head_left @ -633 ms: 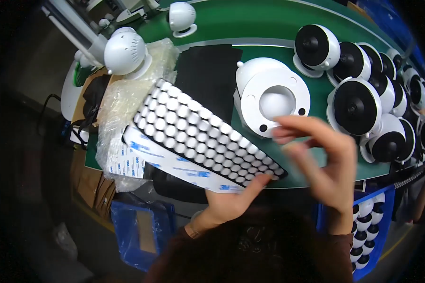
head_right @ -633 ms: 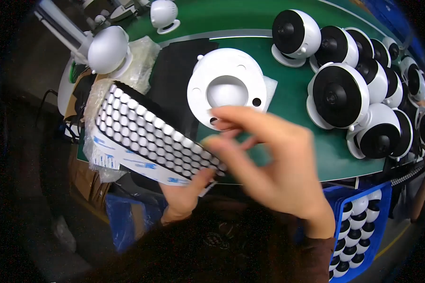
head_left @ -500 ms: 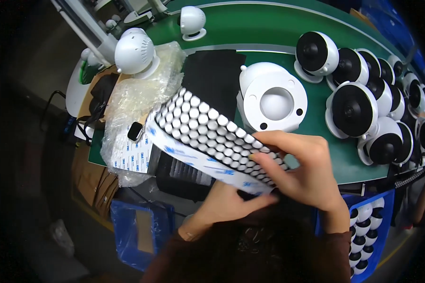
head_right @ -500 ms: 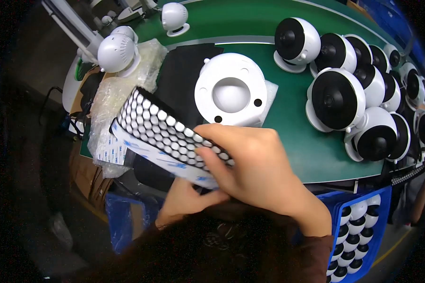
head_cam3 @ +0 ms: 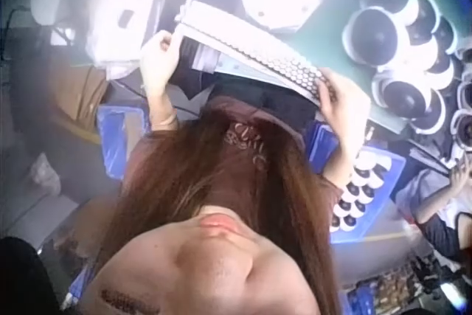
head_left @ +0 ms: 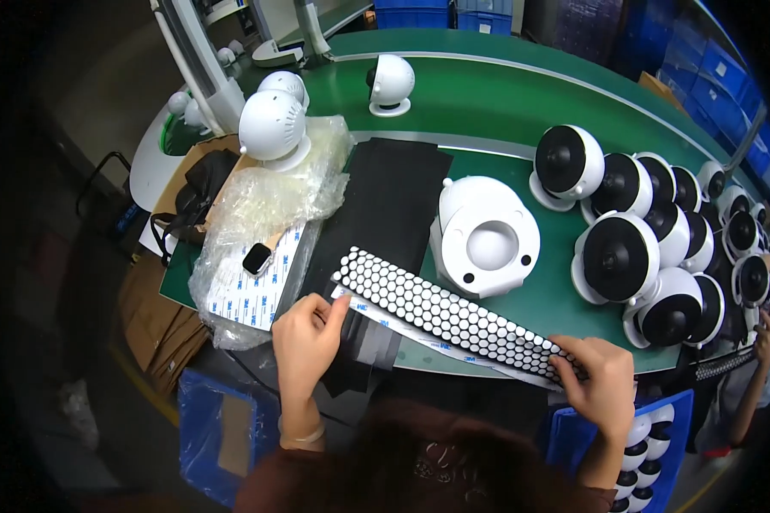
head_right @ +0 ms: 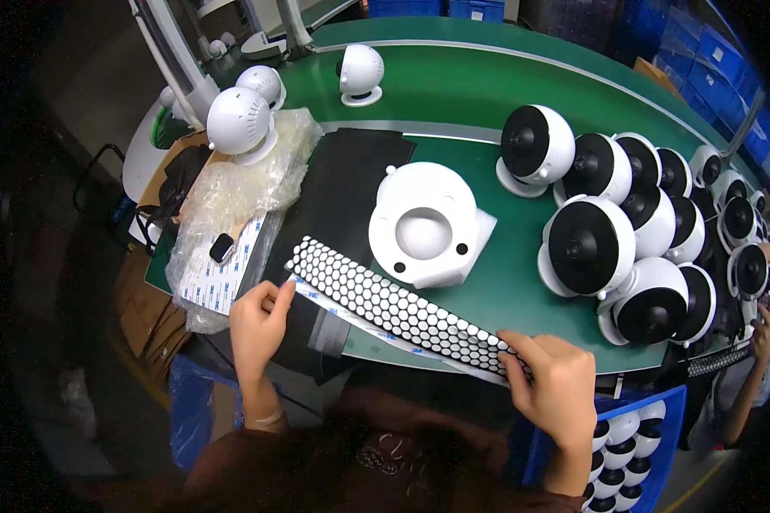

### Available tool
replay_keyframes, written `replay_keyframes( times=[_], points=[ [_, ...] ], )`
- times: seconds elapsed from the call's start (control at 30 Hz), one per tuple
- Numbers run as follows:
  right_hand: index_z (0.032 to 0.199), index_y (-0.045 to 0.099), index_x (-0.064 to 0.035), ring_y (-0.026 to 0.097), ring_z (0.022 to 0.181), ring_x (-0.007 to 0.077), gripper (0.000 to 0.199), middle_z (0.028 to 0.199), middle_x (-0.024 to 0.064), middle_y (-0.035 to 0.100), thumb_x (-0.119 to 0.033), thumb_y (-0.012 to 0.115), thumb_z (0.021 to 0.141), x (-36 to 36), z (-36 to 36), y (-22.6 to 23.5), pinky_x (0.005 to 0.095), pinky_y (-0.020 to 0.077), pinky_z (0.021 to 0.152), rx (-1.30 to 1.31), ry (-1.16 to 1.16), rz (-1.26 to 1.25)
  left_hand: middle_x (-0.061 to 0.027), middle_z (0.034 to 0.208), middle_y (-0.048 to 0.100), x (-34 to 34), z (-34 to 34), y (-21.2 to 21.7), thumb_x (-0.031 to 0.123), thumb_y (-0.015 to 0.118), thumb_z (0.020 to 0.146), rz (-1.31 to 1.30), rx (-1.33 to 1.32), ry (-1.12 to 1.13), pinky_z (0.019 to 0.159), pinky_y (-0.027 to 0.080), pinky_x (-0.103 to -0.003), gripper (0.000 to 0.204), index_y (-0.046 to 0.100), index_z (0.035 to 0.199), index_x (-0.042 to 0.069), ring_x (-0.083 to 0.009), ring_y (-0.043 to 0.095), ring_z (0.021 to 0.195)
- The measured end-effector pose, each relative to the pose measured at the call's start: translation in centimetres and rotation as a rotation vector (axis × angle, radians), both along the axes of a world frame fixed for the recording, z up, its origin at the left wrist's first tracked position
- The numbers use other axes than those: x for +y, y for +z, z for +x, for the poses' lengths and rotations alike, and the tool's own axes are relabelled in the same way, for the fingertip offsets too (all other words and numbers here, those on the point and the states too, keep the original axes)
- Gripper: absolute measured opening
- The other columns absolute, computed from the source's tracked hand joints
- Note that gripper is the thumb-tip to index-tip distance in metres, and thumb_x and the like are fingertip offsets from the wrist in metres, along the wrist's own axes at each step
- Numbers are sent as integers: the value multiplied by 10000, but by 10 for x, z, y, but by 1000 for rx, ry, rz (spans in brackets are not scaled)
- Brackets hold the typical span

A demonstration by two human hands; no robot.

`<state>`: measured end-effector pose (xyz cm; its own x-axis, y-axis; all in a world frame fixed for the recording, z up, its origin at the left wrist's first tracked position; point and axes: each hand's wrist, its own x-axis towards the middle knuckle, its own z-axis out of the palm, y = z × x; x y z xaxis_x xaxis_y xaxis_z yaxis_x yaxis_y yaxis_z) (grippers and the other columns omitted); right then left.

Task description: Applying adhesive covers to security camera housings and organizing components on an assembly line.

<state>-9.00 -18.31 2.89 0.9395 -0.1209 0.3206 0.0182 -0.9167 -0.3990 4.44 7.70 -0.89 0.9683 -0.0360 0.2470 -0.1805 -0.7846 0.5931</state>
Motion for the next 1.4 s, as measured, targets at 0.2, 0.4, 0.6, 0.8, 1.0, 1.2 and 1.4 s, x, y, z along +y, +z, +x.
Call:
replay_keyframes(
  times=[0.2,0.4,0.6,0.8,1.0,1.2,1.4],
  points=[
    [781,596,-55,484,508,214,178,561,86,502,6,577,615,-3,11,2,290,363,454,-85,98,47,-69,479,503,-13,29,-10,308,600,700,-187,106,121,453,359,-249,334,538,660,-17,-146,479,444],
    [760,584,-48,507,548,241,166,605,92,525,7,573,603,-3,20,1,301,393,496,-54,62,-52,-18,521,517,-9,38,-19,135,628,693,-695,241,-89,380,235,-150,285,494,862,-51,-23,369,415],
    [771,572,-51,521,574,259,138,627,100,536,-29,555,635,-18,23,0,319,406,518,47,85,-161,-3,472,487,12,38,-6,65,632,679,-689,232,-305,372,291,-154,221,426,756,39,-40,421,394],
    [907,546,-61,515,540,230,260,641,94,526,19,540,659,16,21,6,274,403,498,-235,233,117,-32,499,497,30,23,35,2,548,731,-787,-321,-204,396,351,-163,146,406,752,30,-77,487,431],
    [1044,420,-35,554,607,262,295,722,166,528,-14,439,750,102,44,43,302,411,539,-446,81,29,-162,881,533,57,131,125,132,519,750,-300,-606,-344,698,420,-297,280,453,963,-38,-225,528,784],
    [1056,435,14,563,666,287,398,818,220,551,-210,552,748,105,62,-4,335,432,629,-267,217,13,-180,998,520,-13,78,91,311,514,744,225,-612,-585,798,386,-370,434,456,1047,5,-290,496,934],
    [869,558,-20,537,537,114,178,630,94,566,-144,558,741,23,20,63,218,420,509,-137,142,364,-177,1168,398,-14,73,39,345,538,727,557,-323,-780,928,278,-352,483,444,1096,48,-286,363,1102]
  ],
)
